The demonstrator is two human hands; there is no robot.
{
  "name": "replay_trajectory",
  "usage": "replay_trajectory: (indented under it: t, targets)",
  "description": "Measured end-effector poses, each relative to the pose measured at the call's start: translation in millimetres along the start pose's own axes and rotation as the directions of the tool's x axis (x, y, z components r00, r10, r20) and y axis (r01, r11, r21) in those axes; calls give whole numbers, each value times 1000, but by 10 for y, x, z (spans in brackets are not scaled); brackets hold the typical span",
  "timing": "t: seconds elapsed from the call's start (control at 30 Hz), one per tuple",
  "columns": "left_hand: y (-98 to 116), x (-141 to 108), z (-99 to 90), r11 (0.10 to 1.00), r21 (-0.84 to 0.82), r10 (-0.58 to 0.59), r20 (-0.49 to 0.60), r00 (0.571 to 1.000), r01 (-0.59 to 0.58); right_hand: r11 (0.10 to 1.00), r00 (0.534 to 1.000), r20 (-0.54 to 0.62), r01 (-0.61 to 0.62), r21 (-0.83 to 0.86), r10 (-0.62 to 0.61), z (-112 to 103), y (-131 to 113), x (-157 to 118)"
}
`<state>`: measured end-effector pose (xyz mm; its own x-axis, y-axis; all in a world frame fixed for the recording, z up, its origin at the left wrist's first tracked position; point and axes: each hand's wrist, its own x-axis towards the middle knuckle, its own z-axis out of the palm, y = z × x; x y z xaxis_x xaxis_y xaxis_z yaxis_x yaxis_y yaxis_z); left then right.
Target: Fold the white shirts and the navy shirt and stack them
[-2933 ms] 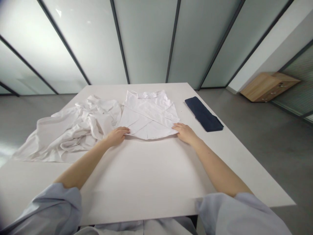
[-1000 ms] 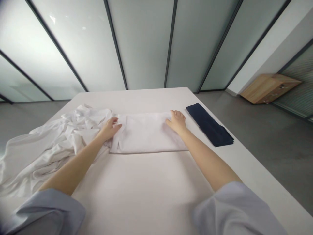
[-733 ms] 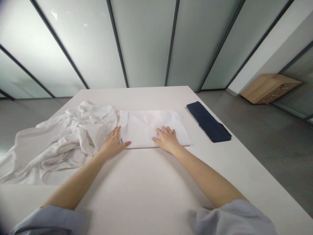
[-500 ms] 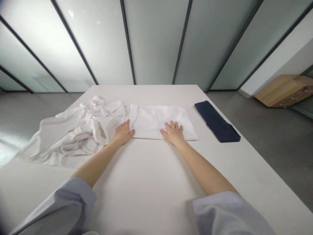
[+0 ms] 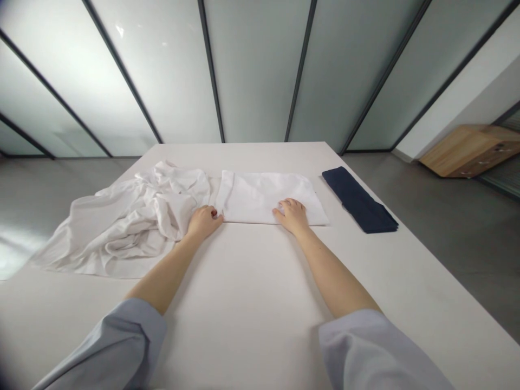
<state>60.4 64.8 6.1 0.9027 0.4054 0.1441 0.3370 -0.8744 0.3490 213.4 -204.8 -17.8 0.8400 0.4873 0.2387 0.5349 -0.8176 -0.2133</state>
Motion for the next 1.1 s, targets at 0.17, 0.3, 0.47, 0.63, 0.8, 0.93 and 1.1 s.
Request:
replay_trajectory:
  t: [0.17, 0.3, 0.47, 0.63, 0.8, 0.93, 1.1]
  targets:
    - [-60, 69, 81, 925, -379, -86, -101, 991, 42, 1000, 1000, 7, -14, 5, 14, -3, 10, 11]
    - [-122, 156, 89, 463, -885, -210, -69, 975, 37, 1000, 1000, -1, -5, 21, 5, 28, 33, 21]
    - [-136, 197, 72, 55, -997, -124, 52, 991, 59, 999, 1000, -4, 2, 37, -2, 49, 52, 37]
    - [-135, 120, 129, 495, -868, 81, -8, 997, -47, 999, 1000, -5, 22, 40, -22, 41, 52, 38]
    - [-54, 62, 131, 929, -345, 75, -185, 980, -136, 999, 1000, -9, 10, 45, -10, 52, 57, 43]
    - [-77, 75, 66, 978, -208, -42, -236, 971, -8, 998, 1000, -16, 8, 55, -7, 58, 60, 45]
    - [-193, 135, 45, 796, -603, -207, -188, 960, 53, 998, 1000, -18, -3, 64, 4, 56, 63, 48]
